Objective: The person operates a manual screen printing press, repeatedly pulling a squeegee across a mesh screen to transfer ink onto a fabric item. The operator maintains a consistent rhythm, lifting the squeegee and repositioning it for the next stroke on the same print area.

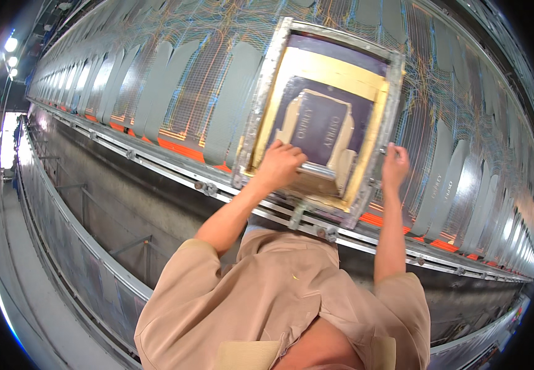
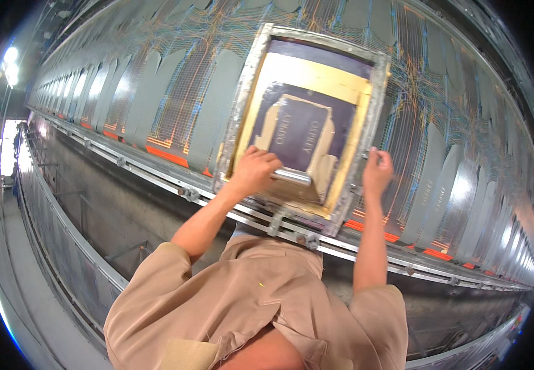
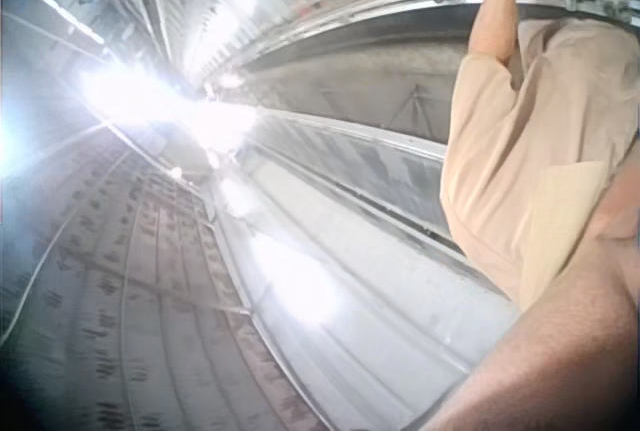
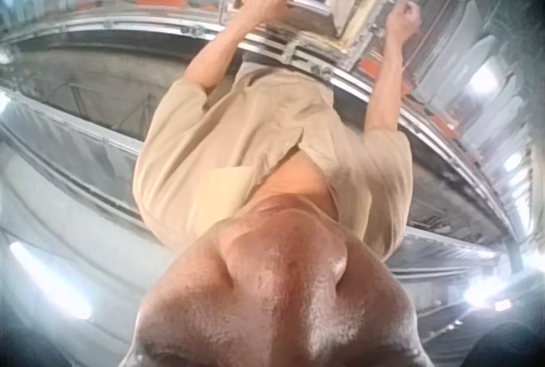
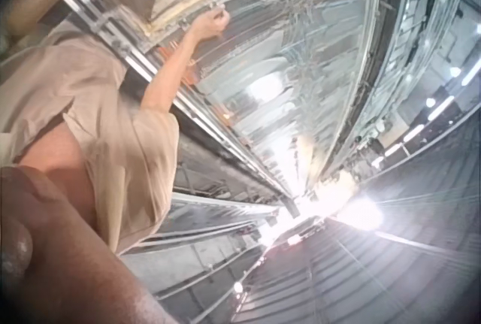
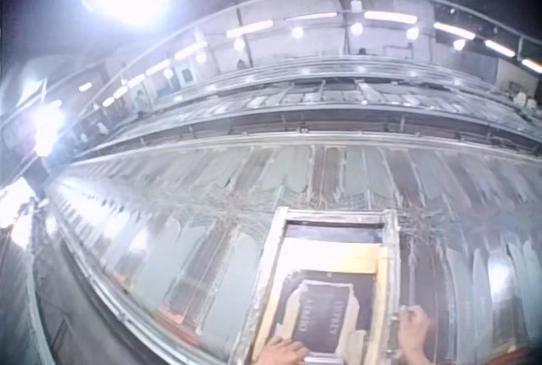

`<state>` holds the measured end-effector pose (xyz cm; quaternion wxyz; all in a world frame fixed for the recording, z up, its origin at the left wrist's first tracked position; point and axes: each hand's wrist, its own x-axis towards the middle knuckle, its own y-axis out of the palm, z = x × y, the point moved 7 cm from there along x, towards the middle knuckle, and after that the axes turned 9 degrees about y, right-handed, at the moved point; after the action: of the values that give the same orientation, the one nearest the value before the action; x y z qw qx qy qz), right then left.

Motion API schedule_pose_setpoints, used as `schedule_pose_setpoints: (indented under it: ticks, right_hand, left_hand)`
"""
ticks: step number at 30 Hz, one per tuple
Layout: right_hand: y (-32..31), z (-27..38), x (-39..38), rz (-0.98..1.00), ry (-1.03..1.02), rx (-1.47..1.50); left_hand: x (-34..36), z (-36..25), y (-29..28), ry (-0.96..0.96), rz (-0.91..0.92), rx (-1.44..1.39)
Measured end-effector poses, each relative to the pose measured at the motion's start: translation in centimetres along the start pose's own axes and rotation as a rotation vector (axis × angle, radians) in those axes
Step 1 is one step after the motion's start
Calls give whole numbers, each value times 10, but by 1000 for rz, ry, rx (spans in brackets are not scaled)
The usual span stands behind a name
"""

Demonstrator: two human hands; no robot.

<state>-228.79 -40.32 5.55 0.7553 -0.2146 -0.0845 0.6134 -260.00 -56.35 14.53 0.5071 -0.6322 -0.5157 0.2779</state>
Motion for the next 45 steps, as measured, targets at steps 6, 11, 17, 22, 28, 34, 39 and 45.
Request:
schedule_pose_setpoints:
  ticks: [6, 11, 17, 22, 28, 34, 39, 45]
  right_hand:
    - [169, 56, -81, 39, 111, -30]
    - [209, 72, -99, 21, 35, 18]
    - [206, 64, -97, -22, 75, -174]
    - [204, 74, -98, 51, 175, -309]
    - [222, 132, -88, 152, -278, -411]
    - [297, 242, -93, 770, -339, -261]
    - [355, 244, -66, 818, -421, -651]
    - [368, 232, -71, 704, -494, -703]
  left_hand:
    - [-83, 148, -70, 0, 113, 18]
    - [-121, 176, -91, 82, 86, 44]
    - [-169, 147, -74, 149, 57, 37]
    - [-149, 165, -69, 178, 43, 81]
    - [-60, 229, -67, 217, -22, 126]
    - [31, 275, -87, 124, 100, 13]
    - [74, 303, -71, 58, 248, -56]
    - [64, 302, -65, 47, 261, 12]
